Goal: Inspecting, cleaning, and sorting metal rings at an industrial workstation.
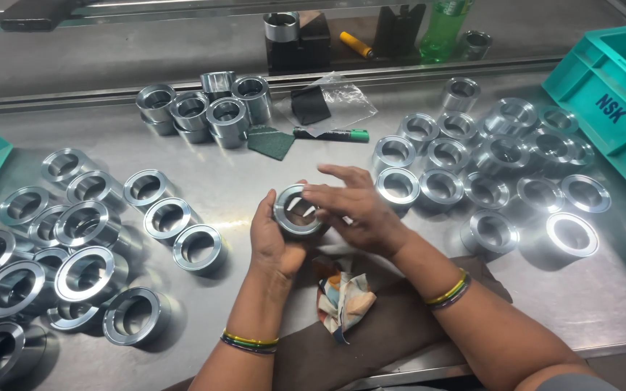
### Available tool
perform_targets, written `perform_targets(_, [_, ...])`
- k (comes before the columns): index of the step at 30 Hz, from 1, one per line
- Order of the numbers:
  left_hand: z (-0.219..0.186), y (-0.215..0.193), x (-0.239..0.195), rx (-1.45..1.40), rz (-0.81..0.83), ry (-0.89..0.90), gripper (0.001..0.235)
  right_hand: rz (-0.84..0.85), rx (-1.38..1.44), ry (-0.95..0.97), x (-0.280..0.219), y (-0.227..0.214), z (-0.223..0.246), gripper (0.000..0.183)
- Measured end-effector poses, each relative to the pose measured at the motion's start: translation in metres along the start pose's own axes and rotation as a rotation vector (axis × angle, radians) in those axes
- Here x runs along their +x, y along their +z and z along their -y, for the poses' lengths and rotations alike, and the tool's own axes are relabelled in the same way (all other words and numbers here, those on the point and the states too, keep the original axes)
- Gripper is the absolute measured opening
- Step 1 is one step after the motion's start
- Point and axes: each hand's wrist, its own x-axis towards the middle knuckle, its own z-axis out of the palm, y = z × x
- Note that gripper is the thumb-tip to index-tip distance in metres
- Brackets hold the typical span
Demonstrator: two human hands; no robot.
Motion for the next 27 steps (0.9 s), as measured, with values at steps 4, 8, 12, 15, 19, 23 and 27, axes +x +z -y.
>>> perform_targets(4, [-0.003, 0.013, -0.009, 0.061, -0.047, -0.034, 0.070, 0.089, 0.036, -0.120, 0.007, 0.006, 0.028, 0.052])
perform_targets(8, [0.002, 0.017, -0.012, 0.125, 0.056, 0.004, 0.076, 0.128, 0.023, 0.059, -0.013, 0.010, 0.005, 0.048])
perform_targets(12, [-0.005, 0.005, -0.006, 1.383, -0.201, 0.857, 0.065, -0.049, -0.214, 0.213, -0.023, -0.010, -0.049, 0.027])
perform_targets(15, [-0.024, 0.025, -0.030, 2.058, -0.830, 0.938, 0.070, -0.138, -0.479, 0.411, -0.047, -0.042, -0.083, 0.024])
perform_targets(19, [-0.032, 0.031, -0.033, 1.999, -0.804, 0.346, 0.081, -0.062, -0.587, 0.614, -0.070, -0.062, -0.109, 0.024])
perform_targets(23, [-0.016, 0.020, -0.026, 1.876, -0.545, 0.726, 0.079, -0.199, -0.709, 0.534, -0.061, -0.063, -0.099, 0.025])
perform_targets(27, [-0.009, 0.017, -0.023, 1.997, -0.612, 0.672, 0.063, -0.251, -0.481, 0.318, -0.028, -0.039, -0.056, 0.026])
